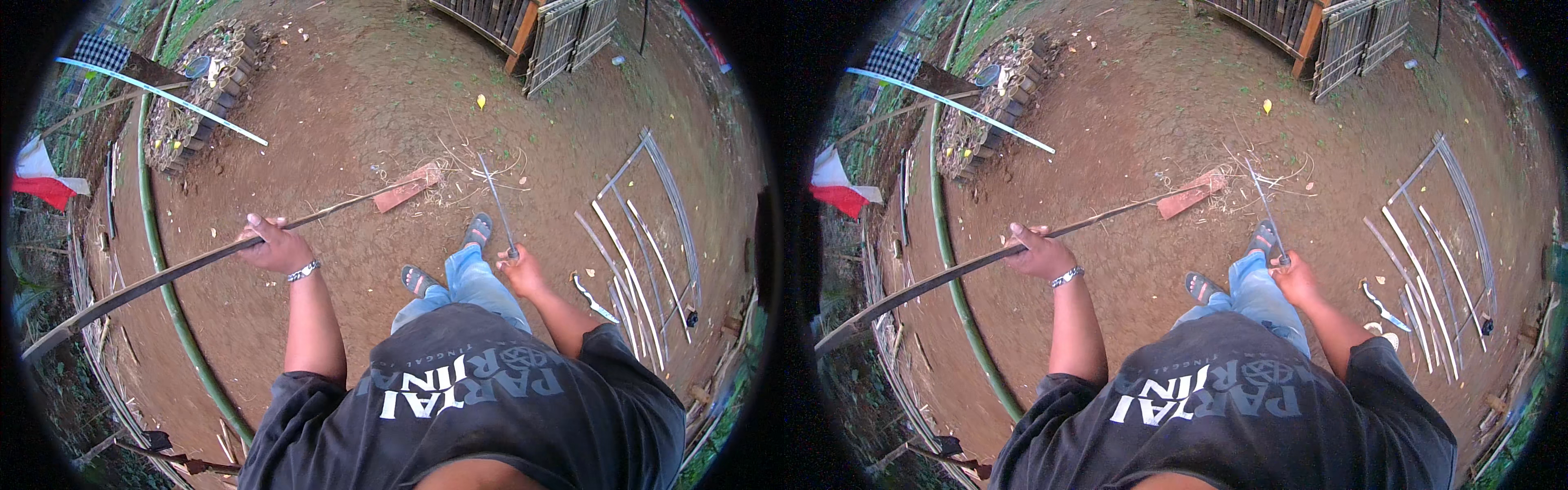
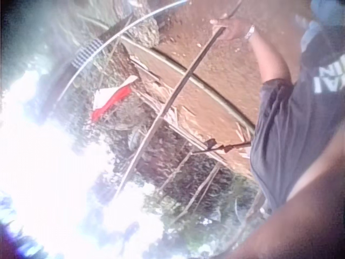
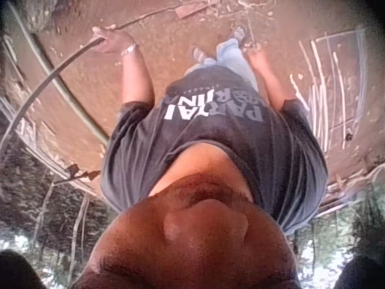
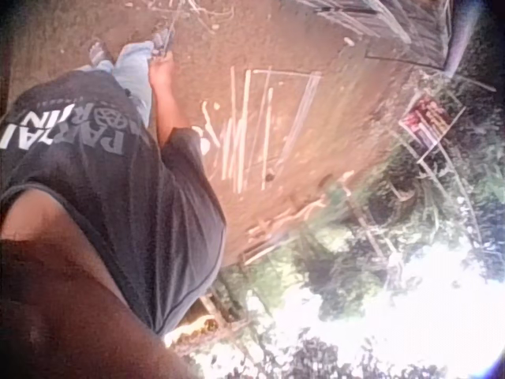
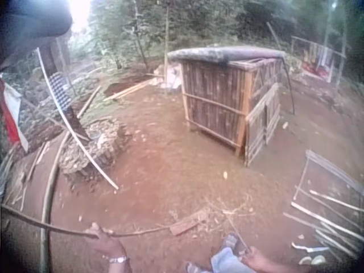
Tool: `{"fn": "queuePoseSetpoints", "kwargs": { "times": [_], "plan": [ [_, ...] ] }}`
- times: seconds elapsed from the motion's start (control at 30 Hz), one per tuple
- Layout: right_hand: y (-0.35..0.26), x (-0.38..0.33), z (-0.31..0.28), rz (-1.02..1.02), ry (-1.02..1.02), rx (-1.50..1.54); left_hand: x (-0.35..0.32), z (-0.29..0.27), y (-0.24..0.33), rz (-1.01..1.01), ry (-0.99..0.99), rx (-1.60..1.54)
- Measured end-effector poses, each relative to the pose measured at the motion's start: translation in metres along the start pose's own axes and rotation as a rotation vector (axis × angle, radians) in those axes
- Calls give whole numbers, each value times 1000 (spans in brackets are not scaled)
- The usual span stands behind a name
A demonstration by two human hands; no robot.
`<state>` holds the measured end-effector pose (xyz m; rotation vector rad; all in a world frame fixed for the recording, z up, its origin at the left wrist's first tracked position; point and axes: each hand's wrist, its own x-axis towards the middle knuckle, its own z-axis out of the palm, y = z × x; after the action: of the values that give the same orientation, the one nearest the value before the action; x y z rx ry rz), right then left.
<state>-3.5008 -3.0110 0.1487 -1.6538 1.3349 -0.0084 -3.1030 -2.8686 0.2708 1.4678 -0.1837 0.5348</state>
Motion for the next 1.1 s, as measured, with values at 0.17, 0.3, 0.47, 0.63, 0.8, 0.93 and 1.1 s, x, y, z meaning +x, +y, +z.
{"fn": "queuePoseSetpoints", "kwargs": {
  "times": [0.17,0.3,0.47,0.63,0.8,0.93,1.1],
  "plan": [
    [12,33,14,5,-38,-162,9,-2,-16,22,-219,-182],
    [-9,62,27,-12,-146,-131,24,12,25,432,-107,42],
    [-17,107,52,-58,-243,-131,55,-6,47,21,-165,-459],
    [-33,153,104,-12,-381,-191,32,2,67,59,-315,-433],
    [-102,150,130,-275,-475,-31,9,27,78,-15,-584,-511],
    [-72,174,164,-444,-387,-3,11,27,89,-34,-695,-533],
    [-14,252,196,12,-510,-81,15,40,87,-12,-670,-457]
  ]
}}
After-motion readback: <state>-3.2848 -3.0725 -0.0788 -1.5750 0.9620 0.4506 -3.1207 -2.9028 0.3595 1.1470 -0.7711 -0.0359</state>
